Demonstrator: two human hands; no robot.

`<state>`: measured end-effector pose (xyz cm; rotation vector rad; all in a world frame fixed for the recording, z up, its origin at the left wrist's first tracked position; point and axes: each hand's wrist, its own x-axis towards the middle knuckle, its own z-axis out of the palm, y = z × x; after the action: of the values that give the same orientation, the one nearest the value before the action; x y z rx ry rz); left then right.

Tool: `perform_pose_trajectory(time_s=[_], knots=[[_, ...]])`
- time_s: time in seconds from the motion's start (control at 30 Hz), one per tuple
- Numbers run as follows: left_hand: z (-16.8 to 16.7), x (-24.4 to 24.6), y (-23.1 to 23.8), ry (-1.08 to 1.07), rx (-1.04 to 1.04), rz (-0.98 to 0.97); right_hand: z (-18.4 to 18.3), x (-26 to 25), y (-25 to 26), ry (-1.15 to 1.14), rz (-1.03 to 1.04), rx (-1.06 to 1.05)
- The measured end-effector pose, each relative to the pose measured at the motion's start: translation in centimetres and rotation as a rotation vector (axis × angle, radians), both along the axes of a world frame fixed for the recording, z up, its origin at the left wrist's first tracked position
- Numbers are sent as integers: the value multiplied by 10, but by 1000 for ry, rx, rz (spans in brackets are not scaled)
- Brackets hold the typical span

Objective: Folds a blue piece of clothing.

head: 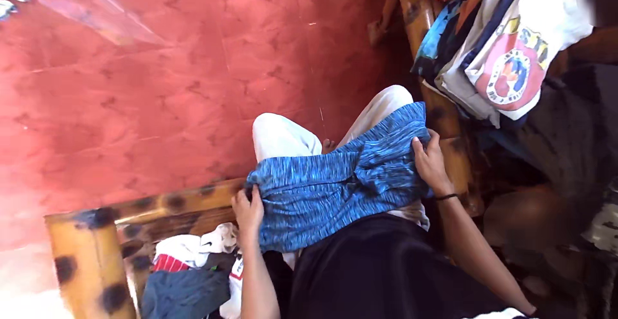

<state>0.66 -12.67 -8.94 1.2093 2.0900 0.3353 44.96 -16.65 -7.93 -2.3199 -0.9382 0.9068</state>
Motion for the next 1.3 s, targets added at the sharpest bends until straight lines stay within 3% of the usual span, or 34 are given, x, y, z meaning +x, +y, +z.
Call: perform_pose_trajectory(time_s=[0.1,0.23,0.33,0.4,0.5,0.6,0.7,0.77,0.83,0.9,1.1,1.3], knots=[[4,0,2,-100,-113,44,-8,-1,14,50,-60,-30],[7,-6,1,-253,-179,100,7,-2,19,-100,-23,-112],[3,-11,0,-346,30,199,31,-14,22,-310,56,6],[8,-14,-5,-233,152,272,53,-37,37,-332,187,172],[19,-26,-23,-24,55,150,80,-107,75,-144,587,330],[31,-27,-40,-80,-266,-80,76,-202,126,18,1108,328],[31,-24,-53,-96,-367,-154,61,-289,171,-136,1639,-1],[35,-23,-56,-126,-331,-172,66,-327,183,-315,1831,-345],[36,-25,-61,-160,-267,-151,65,-350,187,-470,1908,-557],[38,-25,-68,-189,-210,-71,60,-364,187,-518,1916,-602],[59,-37,-89,-276,-90,181,48,-383,180,-466,1909,-624],[71,-49,-96,-612,-77,417,45,-396,188,-424,1999,-516]])
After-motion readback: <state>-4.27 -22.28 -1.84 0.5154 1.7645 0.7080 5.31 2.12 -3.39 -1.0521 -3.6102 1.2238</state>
